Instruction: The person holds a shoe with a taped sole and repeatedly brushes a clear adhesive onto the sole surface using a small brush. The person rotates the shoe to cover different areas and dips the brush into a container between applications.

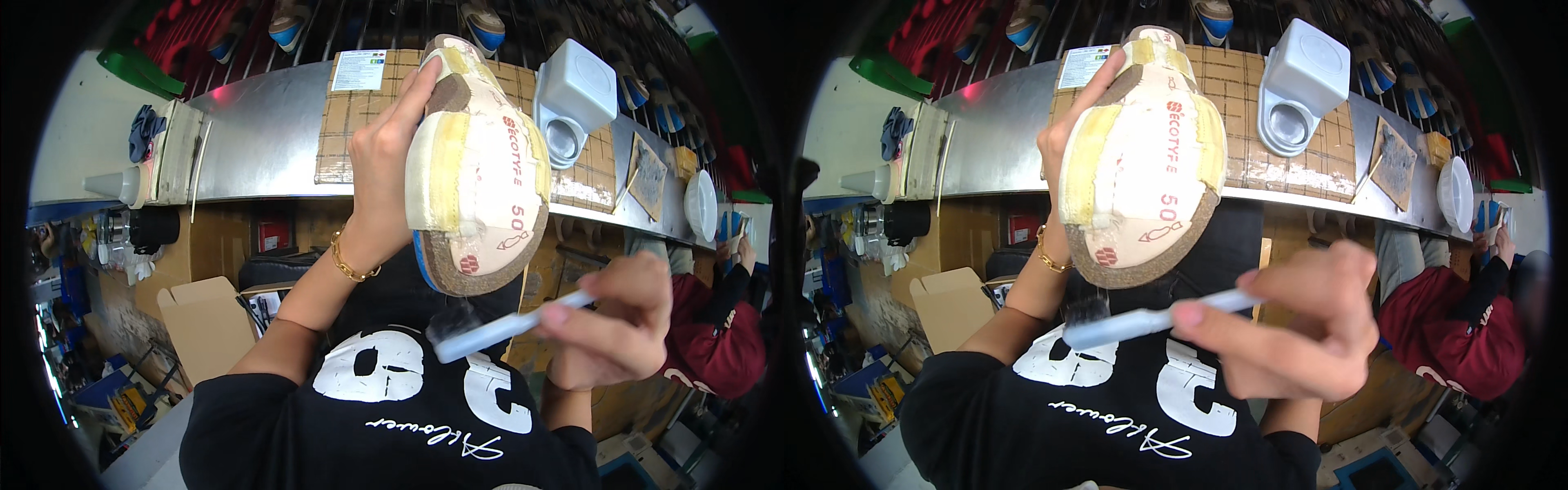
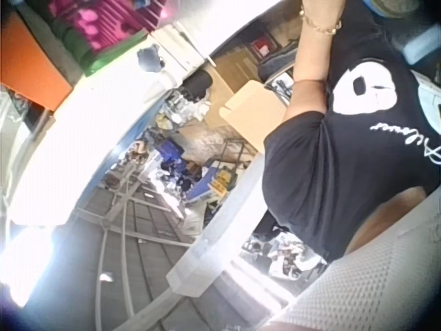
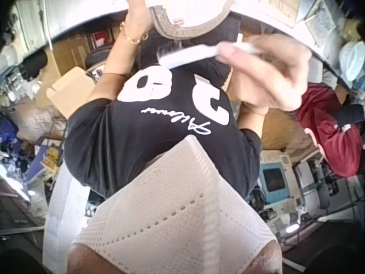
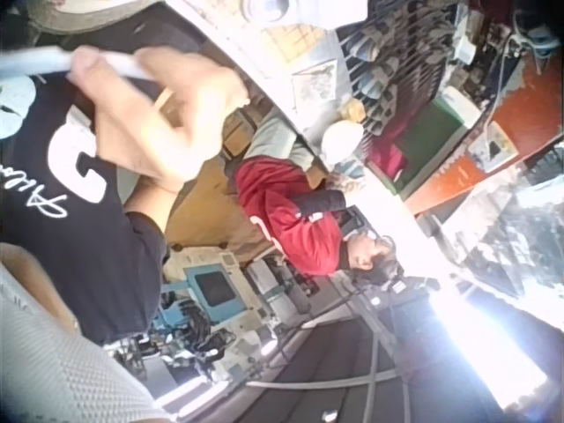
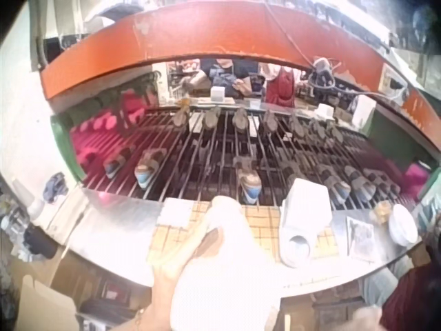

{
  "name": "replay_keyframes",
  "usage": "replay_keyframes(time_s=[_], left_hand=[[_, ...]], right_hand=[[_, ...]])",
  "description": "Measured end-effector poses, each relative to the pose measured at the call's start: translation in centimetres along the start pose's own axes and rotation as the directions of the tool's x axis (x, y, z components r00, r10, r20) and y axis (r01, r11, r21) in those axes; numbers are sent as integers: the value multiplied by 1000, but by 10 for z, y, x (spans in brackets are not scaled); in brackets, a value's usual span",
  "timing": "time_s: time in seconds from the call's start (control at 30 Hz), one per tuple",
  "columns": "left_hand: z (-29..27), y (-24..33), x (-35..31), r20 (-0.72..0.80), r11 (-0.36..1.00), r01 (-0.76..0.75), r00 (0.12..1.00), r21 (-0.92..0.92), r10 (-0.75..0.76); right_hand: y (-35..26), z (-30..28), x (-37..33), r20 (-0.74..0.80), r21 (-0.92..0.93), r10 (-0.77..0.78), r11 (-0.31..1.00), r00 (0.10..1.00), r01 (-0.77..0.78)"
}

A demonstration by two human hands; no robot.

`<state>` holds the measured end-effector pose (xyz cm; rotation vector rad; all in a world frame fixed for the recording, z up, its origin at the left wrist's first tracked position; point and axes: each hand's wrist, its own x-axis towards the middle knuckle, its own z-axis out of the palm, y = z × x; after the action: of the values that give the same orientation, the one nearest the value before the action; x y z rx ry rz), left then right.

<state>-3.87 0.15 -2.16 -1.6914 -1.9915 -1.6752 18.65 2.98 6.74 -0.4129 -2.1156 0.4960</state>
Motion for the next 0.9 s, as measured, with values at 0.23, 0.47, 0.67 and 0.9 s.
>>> replay_keyframes(time_s=[0.23, 0.47, 0.67, 0.9], left_hand=[[-1, 2, -3, 92, 969, 156, 986, -193, -140], [5, -5, -9, 127, 897, 252, 967, -364, -220], [5, -11, -13, 147, 892, 256, 965, -373, -215], [8, -13, -14, 101, 911, 217, 976, -351, -194]], right_hand=[[16, 2, -2, 37, 85, 46, 995, 998, -49], [23, 4, -4, 4, 199, 188, 962, 982, -185], [38, 1, -11, 59, 309, 105, 944, 993, -118], [45, -4, -6, 124, 361, 204, 902, 971, -236]])
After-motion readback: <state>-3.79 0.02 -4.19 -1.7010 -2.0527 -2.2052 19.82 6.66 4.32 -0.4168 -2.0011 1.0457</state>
